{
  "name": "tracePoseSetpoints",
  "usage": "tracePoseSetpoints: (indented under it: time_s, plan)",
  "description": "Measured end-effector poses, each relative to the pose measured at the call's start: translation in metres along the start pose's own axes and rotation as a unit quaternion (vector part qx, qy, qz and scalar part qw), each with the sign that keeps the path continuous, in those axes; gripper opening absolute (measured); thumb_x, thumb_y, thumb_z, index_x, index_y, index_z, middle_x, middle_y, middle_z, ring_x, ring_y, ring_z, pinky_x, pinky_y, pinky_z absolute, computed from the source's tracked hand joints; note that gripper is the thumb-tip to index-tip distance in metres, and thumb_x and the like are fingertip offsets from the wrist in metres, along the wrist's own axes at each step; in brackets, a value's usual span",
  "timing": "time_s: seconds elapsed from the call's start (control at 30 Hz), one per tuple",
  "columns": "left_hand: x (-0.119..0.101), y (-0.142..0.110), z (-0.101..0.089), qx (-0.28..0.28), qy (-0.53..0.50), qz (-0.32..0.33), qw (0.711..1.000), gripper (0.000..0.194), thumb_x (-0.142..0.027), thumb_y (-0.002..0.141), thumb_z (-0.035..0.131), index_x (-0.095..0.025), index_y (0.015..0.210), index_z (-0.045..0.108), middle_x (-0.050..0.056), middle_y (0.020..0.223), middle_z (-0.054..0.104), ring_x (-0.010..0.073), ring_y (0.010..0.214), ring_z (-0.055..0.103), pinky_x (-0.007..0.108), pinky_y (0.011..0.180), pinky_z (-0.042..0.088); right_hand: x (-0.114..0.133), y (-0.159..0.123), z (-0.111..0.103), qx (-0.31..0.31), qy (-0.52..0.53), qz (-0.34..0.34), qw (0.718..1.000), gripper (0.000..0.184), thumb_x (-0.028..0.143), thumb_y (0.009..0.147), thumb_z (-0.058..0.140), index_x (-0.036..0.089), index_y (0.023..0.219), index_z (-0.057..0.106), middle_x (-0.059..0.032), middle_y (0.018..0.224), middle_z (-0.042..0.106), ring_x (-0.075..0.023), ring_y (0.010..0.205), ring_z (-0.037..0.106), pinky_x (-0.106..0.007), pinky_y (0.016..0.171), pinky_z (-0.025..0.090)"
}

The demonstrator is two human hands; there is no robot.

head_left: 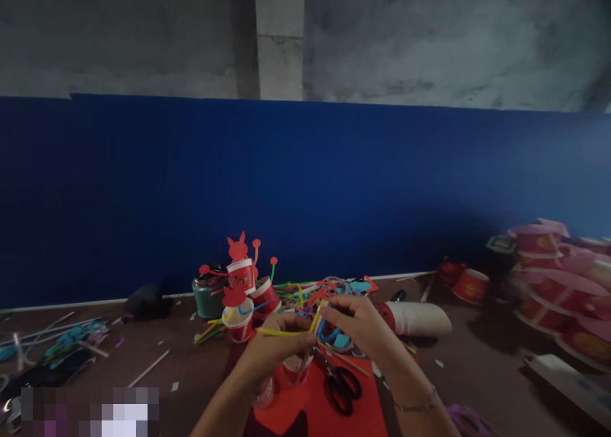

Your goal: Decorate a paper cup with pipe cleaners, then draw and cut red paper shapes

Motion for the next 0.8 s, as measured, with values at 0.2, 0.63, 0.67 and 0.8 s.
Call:
tracePoseSetpoints:
  time_s: [0.2, 0.63, 0.67, 0.8]
  plan:
    - [0.001, -0.001, -0.006, 0.001, -0.111, -0.012, 0.994, 0.031, -0.036, 0.055, 0.084, -0.014, 0.069, 0.067, 0.006, 0.068, 0.070, 0.0137, 0.059, 0.062, 0.025, 0.059, 0.045, 0.003, 0.000, -0.005, -0.017, 0.053, 0.004, 0.998, 0.023, 0.039, 0.074, 0.067, 0.018, 0.064, 0.068, 0.0015, 0.057, 0.059, -0.0107, 0.052, 0.051, -0.023, 0.051, 0.040]
    - [-0.002, 0.007, -0.021, -0.119, -0.119, 0.092, 0.981, 0.037, -0.044, 0.052, 0.084, -0.015, 0.064, 0.066, 0.000, 0.053, 0.061, 0.0098, 0.053, 0.052, 0.022, 0.052, 0.037, -0.001, 0.002, -0.007, -0.051, 0.073, -0.009, 0.996, 0.032, 0.048, 0.073, 0.067, 0.018, 0.077, 0.073, -0.0015, 0.063, 0.064, -0.0154, 0.061, 0.057, -0.026, 0.057, 0.046]
    - [-0.002, 0.005, -0.021, -0.121, -0.113, 0.089, 0.982, 0.037, -0.045, 0.052, 0.084, -0.015, 0.064, 0.066, 0.000, 0.054, 0.062, 0.0102, 0.053, 0.052, 0.022, 0.052, 0.037, -0.001, 0.003, -0.006, -0.051, 0.076, -0.006, 0.996, 0.033, 0.049, 0.073, 0.067, 0.017, 0.078, 0.073, -0.0011, 0.062, 0.063, -0.0149, 0.060, 0.057, -0.026, 0.056, 0.045]
    - [-0.010, -0.001, -0.019, -0.102, -0.087, 0.069, 0.989, 0.031, -0.040, 0.056, 0.083, -0.016, 0.067, 0.067, 0.001, 0.059, 0.065, 0.0127, 0.059, 0.057, 0.024, 0.059, 0.042, 0.000, 0.002, -0.006, -0.048, 0.091, -0.008, 0.995, 0.030, 0.047, 0.073, 0.068, 0.018, 0.079, 0.074, -0.0005, 0.064, 0.063, -0.0126, 0.059, 0.054, -0.024, 0.056, 0.043]
Point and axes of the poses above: each hand's wrist, its own y-axis towards the middle knuckle, its own z-axis out of the palm, x = y × z, the point moved 8 cm from there along y, towards the middle knuckle
